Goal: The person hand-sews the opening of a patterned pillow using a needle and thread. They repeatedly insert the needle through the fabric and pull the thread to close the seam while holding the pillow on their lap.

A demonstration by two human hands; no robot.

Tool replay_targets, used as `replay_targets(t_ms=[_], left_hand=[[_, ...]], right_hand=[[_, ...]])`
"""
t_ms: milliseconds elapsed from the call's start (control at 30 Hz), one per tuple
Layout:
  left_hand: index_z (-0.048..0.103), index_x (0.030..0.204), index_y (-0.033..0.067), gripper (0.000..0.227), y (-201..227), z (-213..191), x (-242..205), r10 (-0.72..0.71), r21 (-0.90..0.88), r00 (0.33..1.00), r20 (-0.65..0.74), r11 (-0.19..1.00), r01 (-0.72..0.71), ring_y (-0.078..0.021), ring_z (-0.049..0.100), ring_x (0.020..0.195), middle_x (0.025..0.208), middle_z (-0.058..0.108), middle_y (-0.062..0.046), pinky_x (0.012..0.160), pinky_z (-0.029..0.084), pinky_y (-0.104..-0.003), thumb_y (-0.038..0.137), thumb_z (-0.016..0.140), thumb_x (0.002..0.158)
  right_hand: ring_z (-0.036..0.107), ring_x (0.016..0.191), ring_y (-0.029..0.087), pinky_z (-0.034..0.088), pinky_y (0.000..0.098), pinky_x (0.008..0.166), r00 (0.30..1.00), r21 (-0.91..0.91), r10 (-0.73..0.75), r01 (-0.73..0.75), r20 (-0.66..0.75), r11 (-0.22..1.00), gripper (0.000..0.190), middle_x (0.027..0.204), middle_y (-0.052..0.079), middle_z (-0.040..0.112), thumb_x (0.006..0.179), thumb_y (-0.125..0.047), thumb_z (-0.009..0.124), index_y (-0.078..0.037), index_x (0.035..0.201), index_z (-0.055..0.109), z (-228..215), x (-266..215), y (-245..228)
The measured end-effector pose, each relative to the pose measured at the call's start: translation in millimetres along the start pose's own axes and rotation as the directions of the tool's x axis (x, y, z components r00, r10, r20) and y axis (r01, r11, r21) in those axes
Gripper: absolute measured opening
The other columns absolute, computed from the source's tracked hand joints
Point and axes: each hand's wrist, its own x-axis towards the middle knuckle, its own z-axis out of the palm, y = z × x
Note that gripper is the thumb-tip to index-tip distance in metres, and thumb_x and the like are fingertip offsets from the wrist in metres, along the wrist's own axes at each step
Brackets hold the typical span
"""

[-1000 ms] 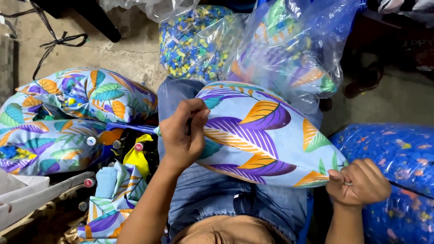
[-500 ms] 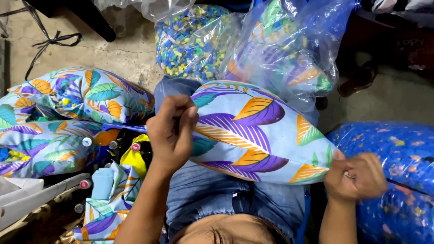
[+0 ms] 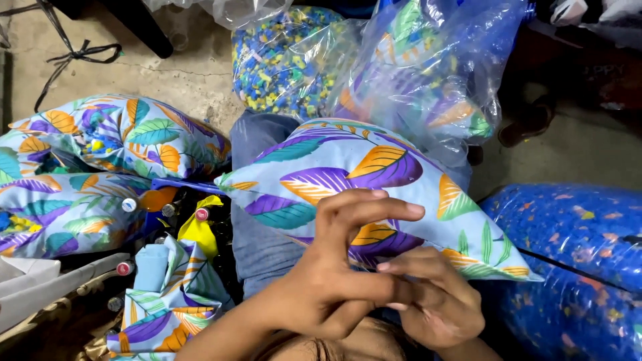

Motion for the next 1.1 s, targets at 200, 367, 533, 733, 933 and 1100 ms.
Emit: replay_targets(t_ms=[200, 367, 533, 733, 933, 1100], left_hand=[[0.069, 0.097, 0.0167, 0.025, -1, -10, 7, -0.051, 0.066, 0.998, -0.027, 0.996, 0.052, -0.0353, 0.039, 0.129, 0.138, 0.04, -0.019, 0.112, 0.028, -0.05, 0.032, 0.049, 0.095], [0.051, 0.118, 0.0118, 0.031, -13, -28, 5, -0.266, -0.051, 0.909, -0.322, 0.963, 0.264, -0.0294, 0.039, 0.137, 0.139, 0.039, -0.015, 0.115, 0.037, -0.042, 0.032, 0.052, 0.095], [0.051, 0.113, 0.0105, 0.02, -46, -8, 3, -0.344, -0.345, 0.867, -0.36, 0.913, 0.219, -0.0225, 0.04, 0.132, 0.133, 0.038, -0.011, 0.116, 0.039, -0.039, 0.02, 0.056, 0.095], [0.052, 0.112, 0.0111, 0.02, -59, -10, 0, -0.411, -0.471, 0.845, -0.342, 0.853, 0.225, -0.0194, 0.047, 0.122, 0.133, 0.038, -0.01, 0.103, 0.046, -0.032, 0.019, 0.058, 0.095], [0.051, 0.115, 0.0104, 0.021, -64, -12, -5, -0.43, -0.529, 0.845, -0.318, 0.82, 0.218, -0.0185, 0.047, 0.124, 0.134, 0.036, -0.009, 0.105, 0.048, -0.033, 0.018, 0.057, 0.096], [0.05, 0.114, 0.0103, 0.02, -65, -12, -4, -0.436, -0.552, 0.841, -0.319, 0.807, 0.209, -0.0172, 0.047, 0.123, 0.134, 0.036, -0.009, 0.106, 0.049, -0.033, 0.018, 0.056, 0.097]], right_hand=[[0.068, 0.08, 0.024, 0.054, 0.0299, 0.071, 0.999, -0.173, 0.051, -0.053, -0.019, 0.983, 0.014, 0.101, 0.022, 0.063, 0.082, -0.019, 0.06, -0.006, 0.078, 0.059, -14, 1, 11], [0.059, 0.066, 0.02, 0.05, 0.0281, 0.062, 0.888, 0.029, 0.14, -0.142, -0.438, 0.989, 0.011, 0.078, 0.013, 0.057, 0.09, -0.013, 0.059, -0.003, 0.09, 0.055, -16, 6, 32], [0.058, 0.063, 0.023, 0.049, 0.0308, 0.064, 0.925, -0.024, 0.181, -0.201, -0.335, 0.979, 0.007, 0.074, 0.015, 0.059, 0.083, -0.001, 0.062, 0.003, 0.086, 0.058, -9, 6, 35], [0.051, 0.072, 0.02, 0.045, 0.0312, 0.065, 0.994, -0.375, -0.077, 0.101, 0.079, 0.922, 0.019, 0.087, 0.007, 0.057, 0.091, -0.001, 0.059, -0.011, 0.104, 0.067, -14, 6, 46], [0.045, 0.07, 0.021, 0.042, 0.0347, 0.064, 0.954, -0.521, -0.178, 0.282, 0.242, 0.806, 0.018, 0.084, 0.001, 0.062, 0.092, -0.005, 0.059, -0.013, 0.103, 0.07, -11, 5, 54], [0.042, 0.072, 0.023, 0.042, 0.0358, 0.066, 0.96, -0.546, -0.158, 0.262, 0.231, 0.796, 0.016, 0.083, 0.0, 0.06, 0.092, -0.006, 0.061, -0.014, 0.102, 0.071, -11, 6, 57]])
